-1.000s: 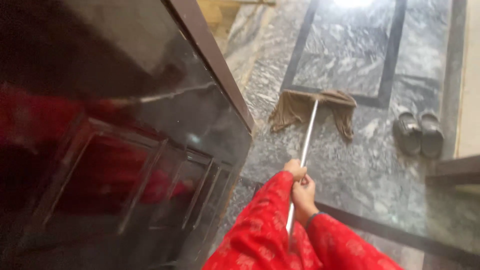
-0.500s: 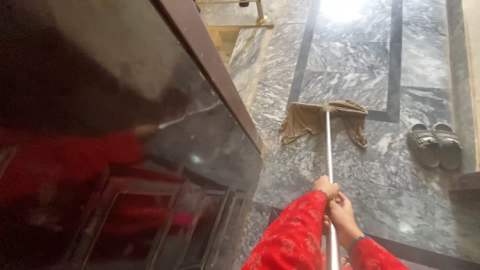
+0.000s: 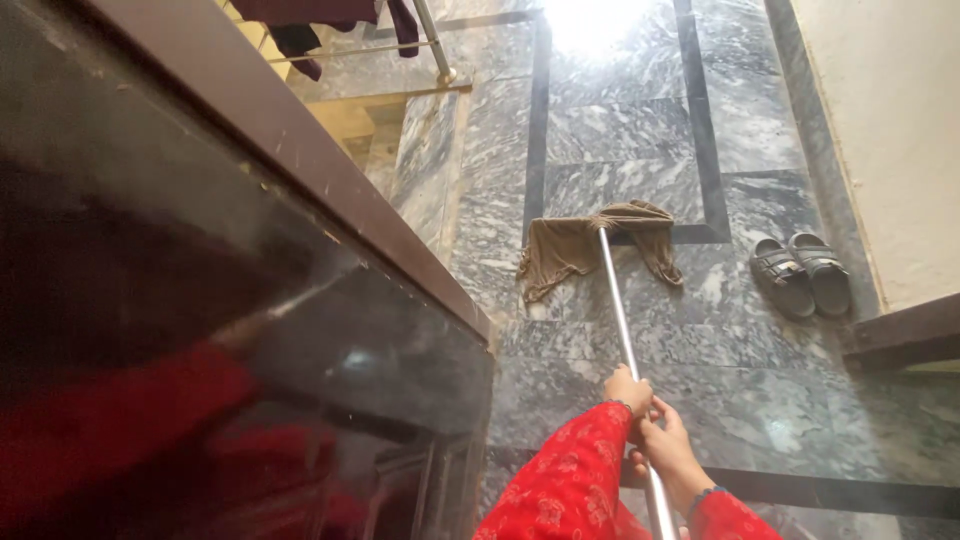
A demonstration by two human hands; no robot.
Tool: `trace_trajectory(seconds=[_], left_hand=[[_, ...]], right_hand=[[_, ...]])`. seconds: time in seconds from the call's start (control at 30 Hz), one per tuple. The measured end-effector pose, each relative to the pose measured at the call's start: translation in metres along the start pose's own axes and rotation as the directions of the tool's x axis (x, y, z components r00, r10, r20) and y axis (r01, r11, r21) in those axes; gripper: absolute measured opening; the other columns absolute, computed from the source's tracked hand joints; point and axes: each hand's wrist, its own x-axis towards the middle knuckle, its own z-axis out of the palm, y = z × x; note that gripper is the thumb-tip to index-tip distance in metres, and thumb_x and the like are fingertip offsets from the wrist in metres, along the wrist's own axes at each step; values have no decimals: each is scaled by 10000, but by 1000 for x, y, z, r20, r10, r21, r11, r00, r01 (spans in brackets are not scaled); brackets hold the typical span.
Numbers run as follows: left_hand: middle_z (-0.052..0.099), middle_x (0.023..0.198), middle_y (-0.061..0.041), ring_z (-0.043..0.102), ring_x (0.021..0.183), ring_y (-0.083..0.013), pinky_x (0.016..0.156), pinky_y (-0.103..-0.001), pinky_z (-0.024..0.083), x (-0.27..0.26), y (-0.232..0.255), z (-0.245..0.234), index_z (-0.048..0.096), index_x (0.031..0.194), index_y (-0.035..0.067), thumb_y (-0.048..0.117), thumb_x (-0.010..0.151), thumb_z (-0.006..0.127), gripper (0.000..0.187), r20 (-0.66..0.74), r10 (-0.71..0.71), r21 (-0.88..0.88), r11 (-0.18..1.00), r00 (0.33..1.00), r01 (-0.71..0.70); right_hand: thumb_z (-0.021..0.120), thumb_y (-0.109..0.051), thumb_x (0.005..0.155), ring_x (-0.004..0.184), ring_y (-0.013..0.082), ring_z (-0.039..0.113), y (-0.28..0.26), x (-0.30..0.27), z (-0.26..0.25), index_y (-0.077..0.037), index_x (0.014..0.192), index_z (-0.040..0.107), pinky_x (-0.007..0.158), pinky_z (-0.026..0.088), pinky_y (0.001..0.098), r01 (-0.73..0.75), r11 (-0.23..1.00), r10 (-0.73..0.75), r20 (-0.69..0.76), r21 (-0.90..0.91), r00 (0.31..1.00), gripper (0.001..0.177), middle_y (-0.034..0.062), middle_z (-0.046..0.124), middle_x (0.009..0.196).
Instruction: Mopping a marble floor in a hallway or landing area using a mop handle and cloth.
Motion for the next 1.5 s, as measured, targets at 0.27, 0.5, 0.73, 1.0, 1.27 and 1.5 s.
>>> trace_trajectory(seconds=[0.27,0.5,0.73,1.0,1.27,1.5], left_hand=[[691,1155,-270,701,1065,-399,916,-456,579,28,17,-6,564,1257,-3,244,920,676,432,9,10,29,1000,1000,-10],[699,1147,-248,732,1041,-396,900,-460,602,33,75,-33,593,1273,0,245,920,620,431,35,-28,-34,999,999,29],[641,1226,-288,633,1146,-426,998,-488,513,130,60,-20,529,1374,-15,279,906,739,591,-45,118,191,976,992,-107],[627,1262,-244,676,1130,-375,998,-454,553,121,132,-56,591,1359,55,310,930,678,507,-10,-23,102,994,1000,24],[686,1227,-230,700,1106,-364,952,-441,573,168,149,-31,489,1454,49,281,951,633,572,27,-29,30,999,999,28],[659,1264,-238,688,1146,-363,977,-422,567,237,184,-44,462,1481,43,274,958,646,600,22,33,43,998,999,-34]], right_hand=[[588,-203,956,447,188,455,-33,8,17,-246,1483,373,374,364,340,-54,998,54,12,29,998,570,131,573,752],[585,-202,943,412,178,431,-62,50,22,-215,1479,361,358,363,341,-2,999,-1,61,46,998,581,90,512,644],[621,-173,936,378,185,402,-85,104,46,-202,1479,392,323,321,354,102,993,-106,60,63,993,590,112,476,640],[627,-143,938,394,176,493,-91,180,44,-176,1421,328,310,375,361,119,982,-131,78,148,988,570,116,578,808],[603,-219,987,366,224,450,-159,177,38,-225,1458,346,304,339,395,20,999,-23,63,50,998,536,141,570,796],[572,-136,963,371,242,480,-202,238,57,-239,1449,340,293,355,423,35,998,-38,68,47,997,548,128,588,1002]])
